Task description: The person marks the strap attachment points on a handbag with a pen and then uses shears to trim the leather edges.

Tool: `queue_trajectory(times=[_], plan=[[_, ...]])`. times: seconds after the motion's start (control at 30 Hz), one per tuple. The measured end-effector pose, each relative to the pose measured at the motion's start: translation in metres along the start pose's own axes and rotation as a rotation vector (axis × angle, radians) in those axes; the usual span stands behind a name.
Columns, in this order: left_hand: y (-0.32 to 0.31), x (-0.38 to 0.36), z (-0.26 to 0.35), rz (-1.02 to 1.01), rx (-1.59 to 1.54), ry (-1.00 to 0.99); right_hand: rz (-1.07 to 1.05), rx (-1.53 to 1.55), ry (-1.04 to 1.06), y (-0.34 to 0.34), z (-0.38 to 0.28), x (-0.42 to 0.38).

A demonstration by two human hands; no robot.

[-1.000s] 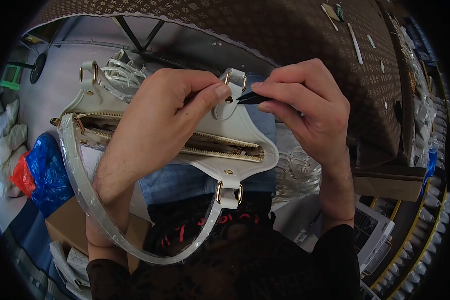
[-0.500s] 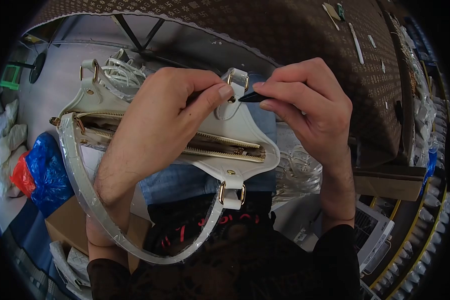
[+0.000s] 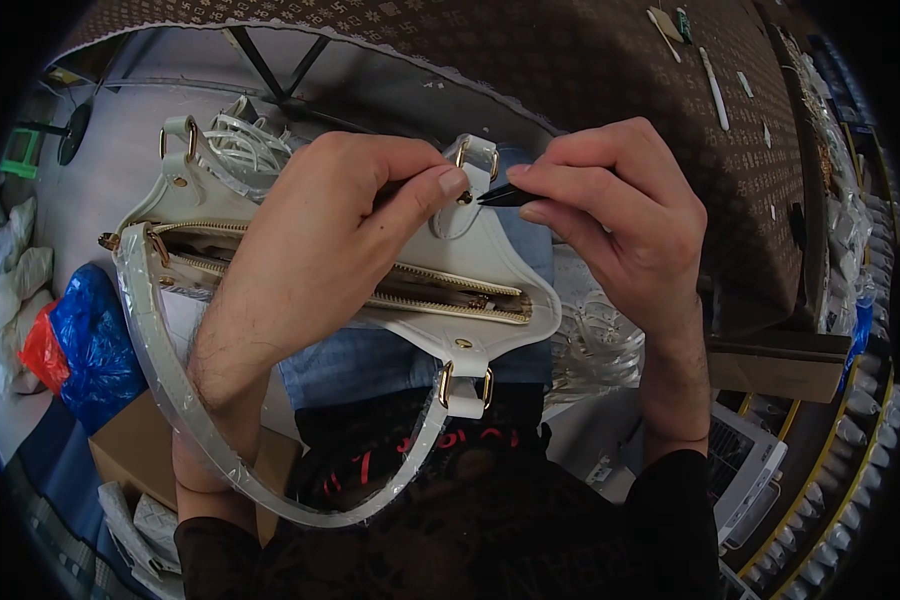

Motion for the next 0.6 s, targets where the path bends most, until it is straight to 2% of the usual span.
queue_trajectory(times=[0.27,0.33,0.6], plan=[[-0.0002,0.0001,0.0008,-0.017,0.025,0.004,0.042,-0.002,0.006,0.0012,0.0003,-0.0017],[-0.0004,0.0000,0.0006,-0.011,0.015,-0.007,-0.021,-0.011,0.006,0.0026,-0.0008,-0.0014],[0.0002,0.0003,0.0023,-0.019,0.031,0.010,-0.017,-0.010,0.001,0.0026,-0.0008,-0.0023]])
Point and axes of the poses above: each hand's wrist, its own x-axis towards the middle knuckle, its own y-axis out of the back of the hand, z = x × y, the point moved 5 cm from there along x, towards the middle knuckle, and after that the axes turned 8 degrees about z, right-handed, at the moved point
